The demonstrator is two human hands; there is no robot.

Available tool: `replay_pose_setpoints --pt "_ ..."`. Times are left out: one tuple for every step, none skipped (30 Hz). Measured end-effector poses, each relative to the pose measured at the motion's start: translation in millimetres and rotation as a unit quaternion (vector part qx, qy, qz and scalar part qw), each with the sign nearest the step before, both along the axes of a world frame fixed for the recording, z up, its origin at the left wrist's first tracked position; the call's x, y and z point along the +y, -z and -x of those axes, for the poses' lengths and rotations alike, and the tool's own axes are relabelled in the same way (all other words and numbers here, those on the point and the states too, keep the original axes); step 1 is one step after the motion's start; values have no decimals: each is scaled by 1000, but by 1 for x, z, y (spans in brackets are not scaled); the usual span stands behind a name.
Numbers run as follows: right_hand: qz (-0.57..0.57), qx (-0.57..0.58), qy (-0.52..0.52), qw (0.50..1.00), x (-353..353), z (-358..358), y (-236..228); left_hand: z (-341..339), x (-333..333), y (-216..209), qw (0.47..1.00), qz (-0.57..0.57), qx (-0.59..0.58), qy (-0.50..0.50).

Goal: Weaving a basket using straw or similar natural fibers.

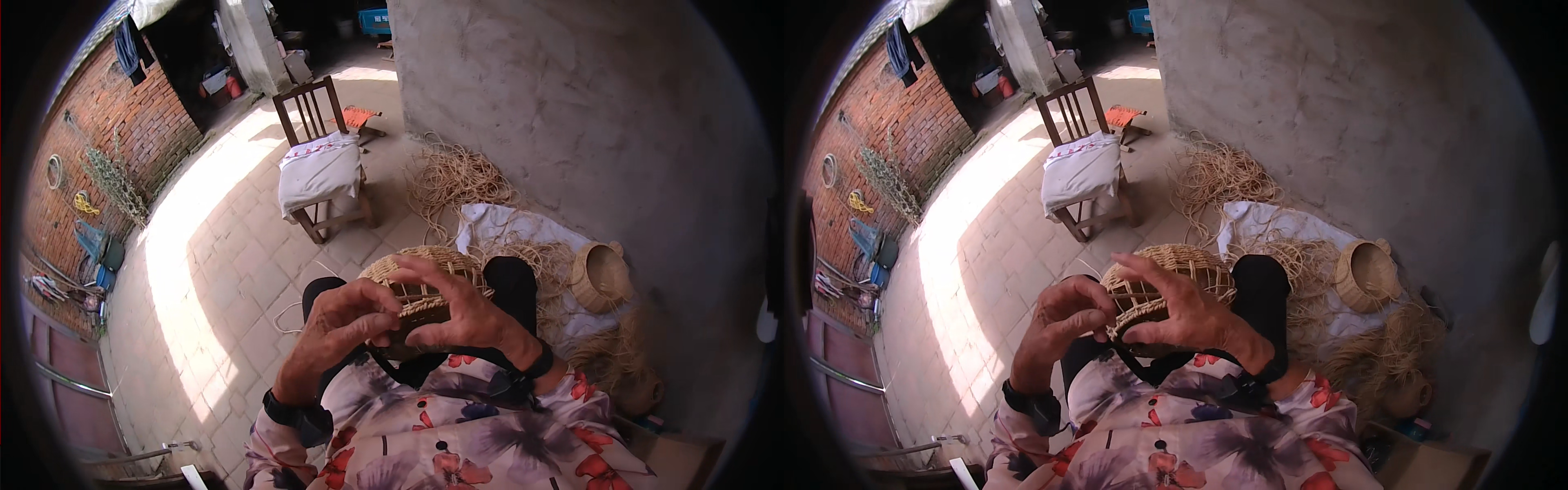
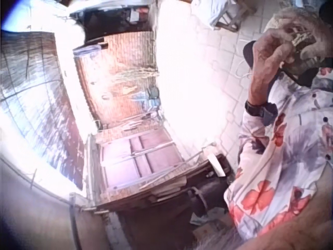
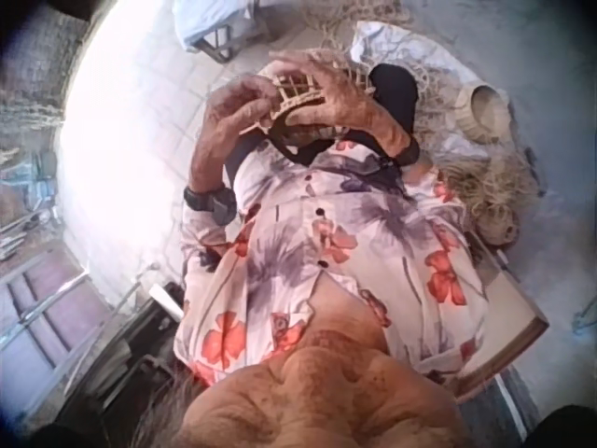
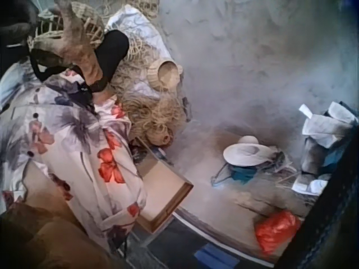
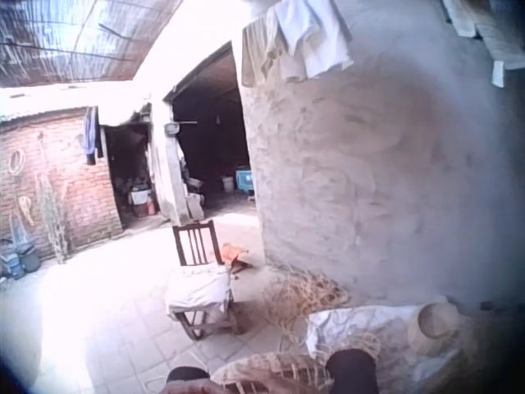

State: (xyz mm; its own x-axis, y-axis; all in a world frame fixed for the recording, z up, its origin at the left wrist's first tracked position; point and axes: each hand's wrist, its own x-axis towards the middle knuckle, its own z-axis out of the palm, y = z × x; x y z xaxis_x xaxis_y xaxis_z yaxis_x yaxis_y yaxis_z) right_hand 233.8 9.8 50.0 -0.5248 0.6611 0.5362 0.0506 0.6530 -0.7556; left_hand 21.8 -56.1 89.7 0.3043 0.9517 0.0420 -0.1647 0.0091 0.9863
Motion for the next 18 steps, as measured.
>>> replay_pose_setpoints --pt "119 37 -109 986 -8 10 -8 -7 -2 -5 999 -15 -41 25" --pt "234 71 -216 945 -14 15 -12 -12 -1 -7 997 -43 -52 24" --pt "230 72 -218 946 -15 14 -7 -15 0 -8 997 -47 -49 24" --pt "274 66 -187 941 -14 9 1 -19 2 -7 996 -48 -69 -4" --pt "319 60 -154 933 -14 6 7 -21 5 -6 994 -49 -90 -32" --pt "290 162 -136 934 -18 2 10 -21 10 -4 993 -45 -105 -41" --pt "291 161 -137 933 -17 -1 10 -20 11 1 992 -44 -106 -43" --pt "190 128 -68 971 -15 -7 12 -20 14 9 989 -25 -137 -52" --pt "86 93 2 992 -14 -12 13 -20 16 18 984 -5 -168 -61" --pt "84 79 52 992 -14 -14 13 -21 20 26 986 0 -151 -66" --pt "84 77 52 992 -12 -18 16 -24 23 30 986 0 -152 -65" --pt "52 27 106 993 -9 -23 20 -28 26 31 994 6 -90 -68" --pt "19 -22 158 987 -7 -27 22 -30 30 34 997 12 -27 -72" --pt "13 -50 188 981 -5 -28 21 -28 38 50 995 -18 46 -85" --pt "13 -50 188 981 -1 -29 24 -26 41 63 995 -18 46 -85" --pt "-10 -98 213 972 6 -29 33 -26 44 72 968 -114 199 -100" --pt "-34 -147 235 960 11 -29 39 -25 46 82 908 -207 345 -115" --pt "-34 -147 234 960 14 -27 41 -25 52 101 856 -300 398 -137"
